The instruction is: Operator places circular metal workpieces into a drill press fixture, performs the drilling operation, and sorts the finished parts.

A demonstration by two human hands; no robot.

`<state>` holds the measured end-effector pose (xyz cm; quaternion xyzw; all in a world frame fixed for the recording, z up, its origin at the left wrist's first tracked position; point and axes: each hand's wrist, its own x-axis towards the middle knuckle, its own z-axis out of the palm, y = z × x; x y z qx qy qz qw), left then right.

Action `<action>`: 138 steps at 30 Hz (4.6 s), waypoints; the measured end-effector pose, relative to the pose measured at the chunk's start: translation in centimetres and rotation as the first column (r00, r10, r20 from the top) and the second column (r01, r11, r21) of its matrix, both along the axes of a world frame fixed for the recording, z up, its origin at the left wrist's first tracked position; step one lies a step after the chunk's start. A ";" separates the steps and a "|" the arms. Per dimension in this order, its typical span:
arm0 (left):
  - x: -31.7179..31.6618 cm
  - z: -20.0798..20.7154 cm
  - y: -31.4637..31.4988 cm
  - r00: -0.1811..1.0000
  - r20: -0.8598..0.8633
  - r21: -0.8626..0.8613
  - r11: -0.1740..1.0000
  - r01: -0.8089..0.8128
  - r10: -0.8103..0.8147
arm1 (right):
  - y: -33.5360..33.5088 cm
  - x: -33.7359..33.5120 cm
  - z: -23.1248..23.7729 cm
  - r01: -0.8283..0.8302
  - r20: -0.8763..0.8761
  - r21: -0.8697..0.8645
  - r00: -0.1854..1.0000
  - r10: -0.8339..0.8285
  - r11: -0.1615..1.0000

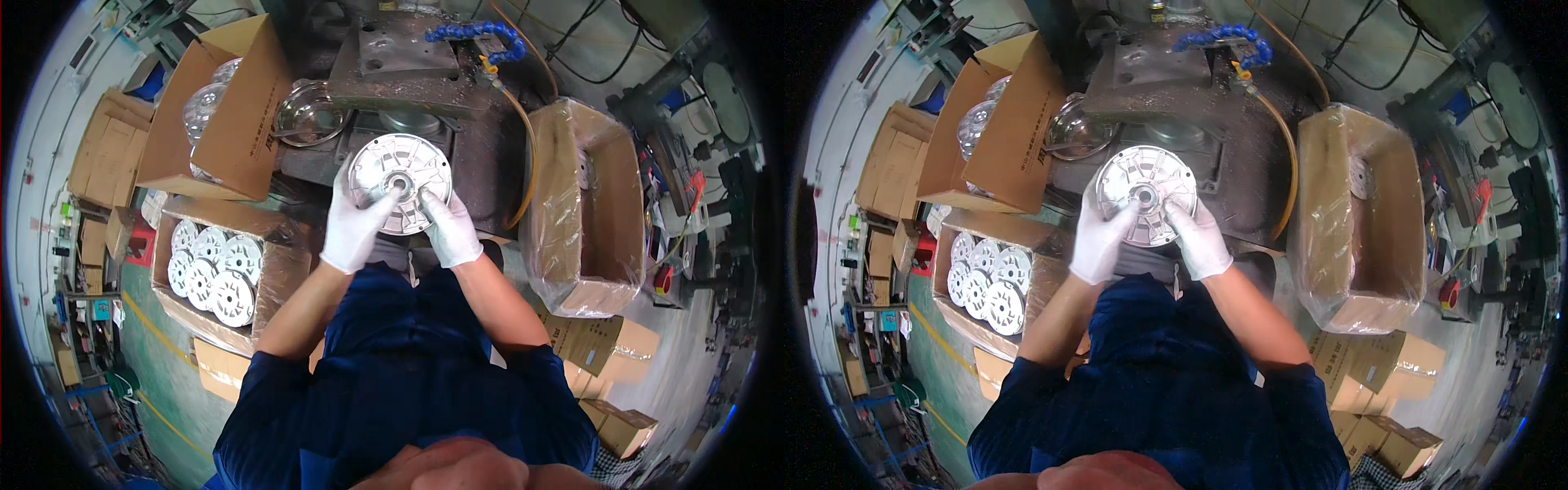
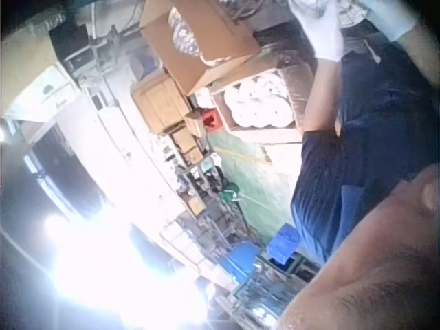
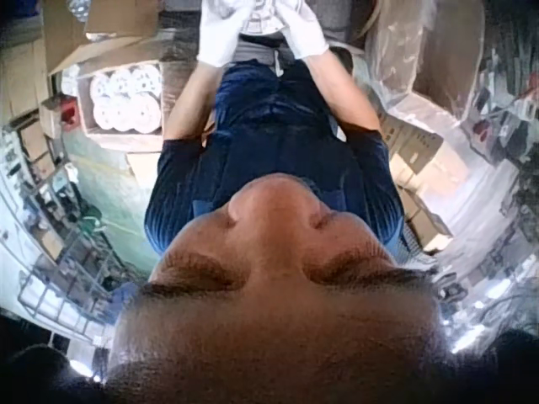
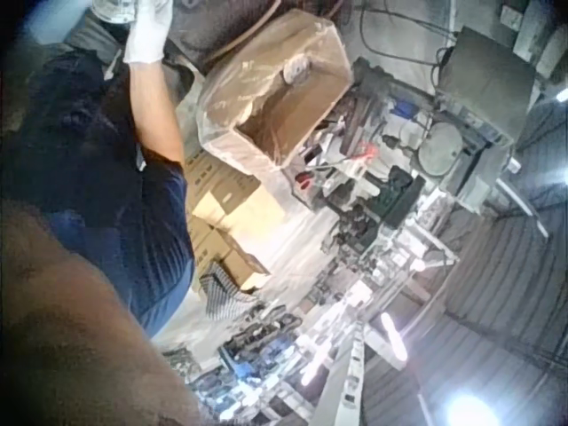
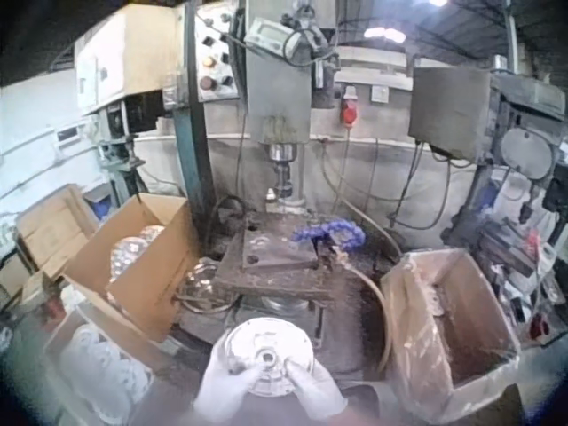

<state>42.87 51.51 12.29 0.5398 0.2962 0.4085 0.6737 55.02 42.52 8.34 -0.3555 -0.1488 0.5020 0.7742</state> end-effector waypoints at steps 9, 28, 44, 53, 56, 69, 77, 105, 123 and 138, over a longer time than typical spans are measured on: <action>0.2 0.0 1.4 0.996 0.034 0.126 0.989 -0.083 0.080 | 0.1 2.2 -0.2 -0.110 0.036 -0.077 0.993 0.113 0.991; -0.5 0.8 4.3 0.975 -0.165 0.202 0.972 -0.117 0.151 | 1.1 0.8 1.6 -0.229 0.304 -0.187 0.911 0.278 0.955; 13.0 7.0 22.7 0.719 -0.575 0.493 0.867 -0.077 0.390 | -9.2 1.1 -5.5 -0.304 0.245 -0.512 0.845 0.476 0.803; 14.2 7.0 24.6 0.507 -0.825 0.393 0.898 0.197 0.249 | -13.6 1.7 -10.3 -0.203 0.157 -0.684 0.897 0.413 0.700; 14.3 7.2 24.8 0.488 -0.839 0.385 0.897 0.218 0.242 | -12.8 2.2 -10.2 -0.167 0.220 -0.691 0.878 0.425 0.704; 13.9 9.5 21.8 0.359 -0.896 0.353 0.910 0.218 0.261 | -14.1 2.8 -9.8 -0.094 0.290 -0.702 0.868 0.404 0.706; 13.9 8.7 23.4 0.348 -0.912 0.316 0.915 0.252 0.219 | -14.0 3.0 -10.1 -0.116 0.288 -0.732 0.841 0.459 0.672; 13.7 7.1 24.0 0.510 -0.811 0.429 0.884 0.188 0.285 | -12.2 1.8 -16.2 -0.045 0.290 -0.724 0.886 0.363 0.688; 13.8 7.0 24.3 0.473 -0.836 0.415 0.885 0.211 0.279 | -12.3 1.9 -16.4 -0.041 0.278 -0.769 0.877 0.391 0.638; 13.9 7.1 24.3 0.475 -0.835 0.415 0.885 0.211 0.278 | -12.6 2.1 -16.1 -0.048 0.281 -0.751 0.879 0.384 0.659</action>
